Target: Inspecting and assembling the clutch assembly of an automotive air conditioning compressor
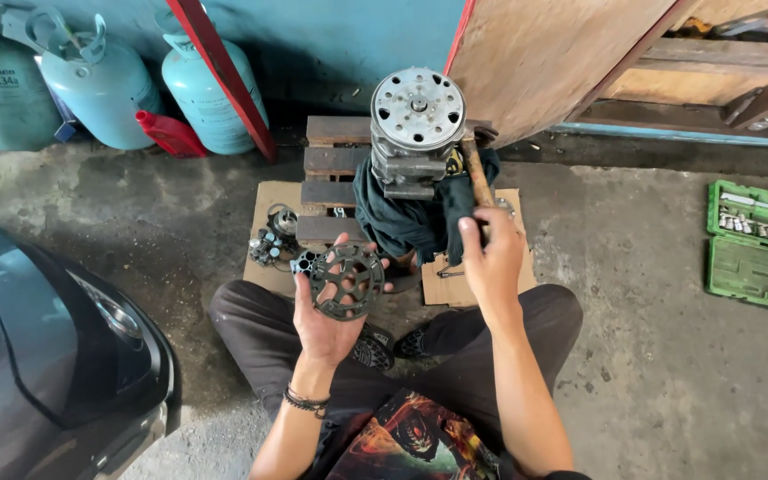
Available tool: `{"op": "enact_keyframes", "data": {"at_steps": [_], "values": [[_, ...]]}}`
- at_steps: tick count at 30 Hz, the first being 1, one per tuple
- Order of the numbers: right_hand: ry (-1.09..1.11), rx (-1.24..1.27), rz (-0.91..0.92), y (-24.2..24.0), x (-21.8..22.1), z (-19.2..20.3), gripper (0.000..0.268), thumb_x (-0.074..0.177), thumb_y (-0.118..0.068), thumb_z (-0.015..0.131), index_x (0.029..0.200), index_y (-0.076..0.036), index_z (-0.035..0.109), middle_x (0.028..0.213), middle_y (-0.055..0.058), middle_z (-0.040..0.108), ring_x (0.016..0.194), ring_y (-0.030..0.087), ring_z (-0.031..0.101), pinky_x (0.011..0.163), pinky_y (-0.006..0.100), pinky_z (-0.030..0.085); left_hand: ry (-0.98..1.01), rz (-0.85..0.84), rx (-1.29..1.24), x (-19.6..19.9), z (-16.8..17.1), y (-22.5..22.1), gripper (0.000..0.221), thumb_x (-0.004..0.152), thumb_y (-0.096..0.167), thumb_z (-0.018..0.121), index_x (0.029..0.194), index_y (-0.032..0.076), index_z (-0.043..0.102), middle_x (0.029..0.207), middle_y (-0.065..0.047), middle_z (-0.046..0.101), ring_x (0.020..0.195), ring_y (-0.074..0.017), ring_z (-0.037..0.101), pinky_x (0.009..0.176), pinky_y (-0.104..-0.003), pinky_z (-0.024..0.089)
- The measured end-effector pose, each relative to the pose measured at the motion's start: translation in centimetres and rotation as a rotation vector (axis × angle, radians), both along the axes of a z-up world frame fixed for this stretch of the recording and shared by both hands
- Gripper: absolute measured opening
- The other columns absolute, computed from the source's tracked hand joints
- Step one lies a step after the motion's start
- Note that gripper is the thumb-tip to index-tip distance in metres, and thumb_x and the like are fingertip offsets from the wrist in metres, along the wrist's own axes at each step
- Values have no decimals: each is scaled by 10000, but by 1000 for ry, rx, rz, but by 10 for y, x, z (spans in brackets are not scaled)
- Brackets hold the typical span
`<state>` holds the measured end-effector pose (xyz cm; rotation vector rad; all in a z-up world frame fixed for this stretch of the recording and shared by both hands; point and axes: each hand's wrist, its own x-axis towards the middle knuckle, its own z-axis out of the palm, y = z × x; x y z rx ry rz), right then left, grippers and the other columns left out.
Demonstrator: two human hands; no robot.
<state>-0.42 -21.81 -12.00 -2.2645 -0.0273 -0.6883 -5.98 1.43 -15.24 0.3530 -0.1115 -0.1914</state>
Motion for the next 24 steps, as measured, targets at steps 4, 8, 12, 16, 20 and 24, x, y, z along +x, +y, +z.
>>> {"op": "enact_keyframes", "data": {"at_steps": [4,8,12,16,20,24], "values": [[-135,304,155,10,-23,10,251,1112,-301,511,1043,-67,571,888,114,564,808,269,608,862,380,495,4,15,53,3,6,-5,870,956,720,308,1616,157,235,1569,-248,379,1394,-454,432,1093,-601,403],[-355,182,221,20,-39,8,257,982,-314,636,942,-62,614,1137,157,614,1024,330,635,974,431,495,-10,1,11,13,12,-18,893,935,715,376,1612,143,258,1566,-235,398,1377,-425,469,1077,-560,443],[-386,197,494,57,-42,23,210,1015,-304,635,977,-100,602,1344,205,582,1285,441,565,1077,559,420,-66,9,44,13,22,-38,872,964,666,261,1616,87,245,1559,-266,399,1391,-419,443,1126,-541,363],[-389,77,442,79,-48,20,160,945,-219,733,954,-70,674,1218,180,649,1156,446,631,1026,539,483,95,-112,-264,3,29,-56,702,1009,453,303,1584,50,290,1580,-182,355,1375,-296,462,1127,-343,421],[-433,-4,371,88,-49,10,131,906,-247,782,936,-129,737,1008,103,651,922,337,642,923,501,525,-120,145,202,5,33,-62,868,991,630,227,1601,14,265,1495,-243,483,1320,-314,545,1111,-420,442],[-345,29,324,87,-41,-11,140,895,-181,785,999,-122,712,1025,88,668,862,319,693,792,445,582,142,150,234,2,-11,-56,901,986,658,287,1470,-84,447,1381,-285,581,1194,-398,609,1094,-498,459]]}}
